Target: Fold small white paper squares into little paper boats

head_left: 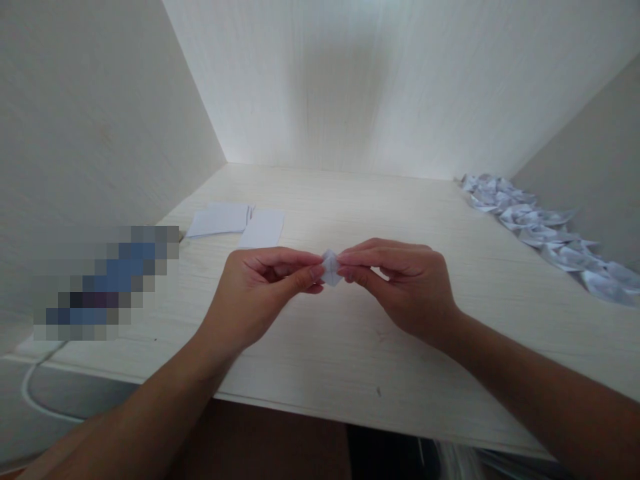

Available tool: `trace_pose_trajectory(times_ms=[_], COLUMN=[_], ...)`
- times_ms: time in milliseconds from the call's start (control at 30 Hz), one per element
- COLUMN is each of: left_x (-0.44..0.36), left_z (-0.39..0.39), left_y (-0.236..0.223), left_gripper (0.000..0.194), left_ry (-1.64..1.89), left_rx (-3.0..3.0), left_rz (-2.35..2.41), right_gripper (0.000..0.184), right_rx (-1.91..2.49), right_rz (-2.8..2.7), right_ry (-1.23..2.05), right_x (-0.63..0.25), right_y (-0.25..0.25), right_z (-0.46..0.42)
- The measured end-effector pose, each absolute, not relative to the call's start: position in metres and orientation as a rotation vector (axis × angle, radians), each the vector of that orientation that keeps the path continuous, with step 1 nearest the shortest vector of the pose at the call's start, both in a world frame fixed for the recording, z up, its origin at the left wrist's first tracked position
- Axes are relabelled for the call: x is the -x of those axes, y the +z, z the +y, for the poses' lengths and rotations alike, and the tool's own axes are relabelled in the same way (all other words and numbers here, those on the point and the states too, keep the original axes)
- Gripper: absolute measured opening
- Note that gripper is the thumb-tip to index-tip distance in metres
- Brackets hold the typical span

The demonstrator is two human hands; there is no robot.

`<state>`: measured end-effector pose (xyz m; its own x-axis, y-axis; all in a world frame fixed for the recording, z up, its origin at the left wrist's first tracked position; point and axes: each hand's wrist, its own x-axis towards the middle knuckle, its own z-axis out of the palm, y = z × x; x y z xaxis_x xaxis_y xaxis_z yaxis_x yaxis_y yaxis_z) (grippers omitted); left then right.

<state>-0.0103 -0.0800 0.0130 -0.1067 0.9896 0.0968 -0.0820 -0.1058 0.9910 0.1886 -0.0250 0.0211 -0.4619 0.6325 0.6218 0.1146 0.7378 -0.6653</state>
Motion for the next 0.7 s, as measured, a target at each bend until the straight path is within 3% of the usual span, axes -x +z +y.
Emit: trace_pose_trajectory(times_ms=[333,467,700], left_x=[0.0086,0.0080,0.0054], left_z=[-0.0800,-0.0806,-0.0817], left_y=[0.0163,0.0154,0.0188], left_gripper=[0.026,0.023,0.022], left_ry=[1.394,1.368,1.325], left_rx=[-1.202,-1.200,-1.194], left_rz=[1.181,1.164,1.229], right_gripper=[0.007,0.018,0.015], right_rx=[0.677,0.768,0.821], right_rz=[-1.920,-1.855,-1.865], right_ry=[0.897,0.990,1.106], right_x=[-0.1851,-0.1842,-0.1837], right_y=[0.0169,0.0142,0.0169], right_z=[-0.0263,-0.0259,-0.0278])
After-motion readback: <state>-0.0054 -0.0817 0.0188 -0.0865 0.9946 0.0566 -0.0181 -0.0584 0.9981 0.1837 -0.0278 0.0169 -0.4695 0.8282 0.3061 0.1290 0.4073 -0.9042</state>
